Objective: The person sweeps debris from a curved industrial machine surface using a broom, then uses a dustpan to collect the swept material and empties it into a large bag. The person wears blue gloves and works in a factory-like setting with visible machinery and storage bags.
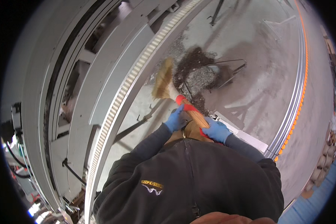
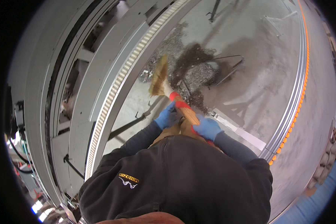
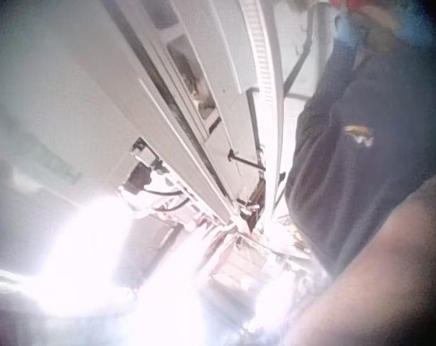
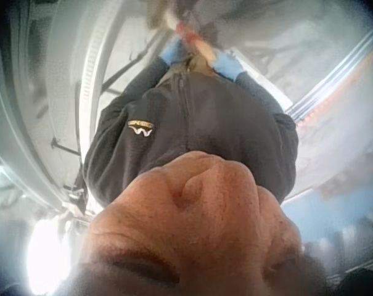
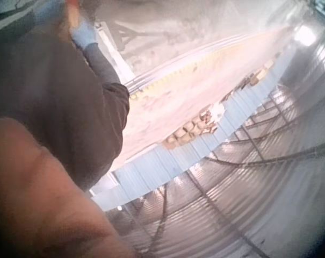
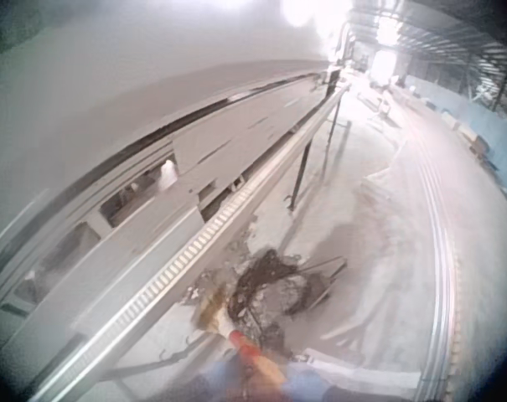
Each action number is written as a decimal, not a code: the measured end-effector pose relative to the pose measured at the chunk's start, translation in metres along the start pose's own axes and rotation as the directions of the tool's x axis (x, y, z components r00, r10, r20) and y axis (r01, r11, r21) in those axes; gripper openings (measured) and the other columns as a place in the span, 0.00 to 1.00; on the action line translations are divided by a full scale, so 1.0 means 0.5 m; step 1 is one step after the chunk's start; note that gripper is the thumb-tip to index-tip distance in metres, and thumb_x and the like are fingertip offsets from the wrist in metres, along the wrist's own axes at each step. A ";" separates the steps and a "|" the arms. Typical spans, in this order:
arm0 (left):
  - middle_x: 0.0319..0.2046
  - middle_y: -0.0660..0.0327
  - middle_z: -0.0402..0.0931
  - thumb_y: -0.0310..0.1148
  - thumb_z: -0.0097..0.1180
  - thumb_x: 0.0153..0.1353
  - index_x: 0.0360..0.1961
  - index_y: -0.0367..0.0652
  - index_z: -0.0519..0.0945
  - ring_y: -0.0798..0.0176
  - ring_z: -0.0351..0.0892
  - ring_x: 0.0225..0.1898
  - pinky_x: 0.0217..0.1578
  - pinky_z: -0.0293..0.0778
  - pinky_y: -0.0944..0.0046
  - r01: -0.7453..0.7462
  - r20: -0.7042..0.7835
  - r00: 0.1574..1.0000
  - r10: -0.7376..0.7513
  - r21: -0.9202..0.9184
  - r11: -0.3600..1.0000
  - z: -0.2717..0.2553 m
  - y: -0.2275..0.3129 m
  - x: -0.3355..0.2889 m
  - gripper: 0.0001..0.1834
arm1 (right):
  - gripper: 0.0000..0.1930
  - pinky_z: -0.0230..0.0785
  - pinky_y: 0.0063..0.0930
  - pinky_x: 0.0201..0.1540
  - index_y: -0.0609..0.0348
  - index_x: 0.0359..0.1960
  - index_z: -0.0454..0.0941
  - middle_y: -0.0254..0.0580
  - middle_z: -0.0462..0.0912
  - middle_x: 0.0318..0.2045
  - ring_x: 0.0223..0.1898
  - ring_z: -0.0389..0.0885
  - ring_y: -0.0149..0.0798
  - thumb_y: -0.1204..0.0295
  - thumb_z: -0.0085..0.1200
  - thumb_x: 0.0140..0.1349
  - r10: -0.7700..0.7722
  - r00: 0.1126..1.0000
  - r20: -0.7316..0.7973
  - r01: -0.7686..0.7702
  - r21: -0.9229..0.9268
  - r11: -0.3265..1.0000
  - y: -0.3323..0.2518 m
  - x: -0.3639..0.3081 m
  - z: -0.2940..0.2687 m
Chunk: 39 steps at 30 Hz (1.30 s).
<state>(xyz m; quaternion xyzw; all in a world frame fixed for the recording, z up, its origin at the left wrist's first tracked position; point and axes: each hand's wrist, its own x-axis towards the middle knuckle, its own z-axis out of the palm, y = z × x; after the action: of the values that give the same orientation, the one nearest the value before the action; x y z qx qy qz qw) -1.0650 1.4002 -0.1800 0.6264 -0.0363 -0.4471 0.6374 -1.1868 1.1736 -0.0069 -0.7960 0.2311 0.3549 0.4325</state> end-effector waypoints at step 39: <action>0.60 0.45 0.77 0.51 0.71 0.63 0.68 0.29 0.71 0.50 0.80 0.58 0.52 0.78 0.51 0.401 -0.235 0.892 -0.387 0.017 0.916 0.898 0.131 1.120 0.43 | 0.29 0.80 0.39 0.22 0.69 0.60 0.68 0.49 0.82 0.28 0.21 0.84 0.46 0.84 0.59 0.53 0.580 0.784 -0.222 0.108 0.968 0.225 1.030 0.399 -0.845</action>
<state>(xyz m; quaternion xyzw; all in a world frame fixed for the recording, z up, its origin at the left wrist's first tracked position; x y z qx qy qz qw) -0.9687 0.6994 -0.3179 0.6878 0.1498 -0.4913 0.5129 -1.2520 0.5340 -0.2714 -0.3841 0.6343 -0.0382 0.6698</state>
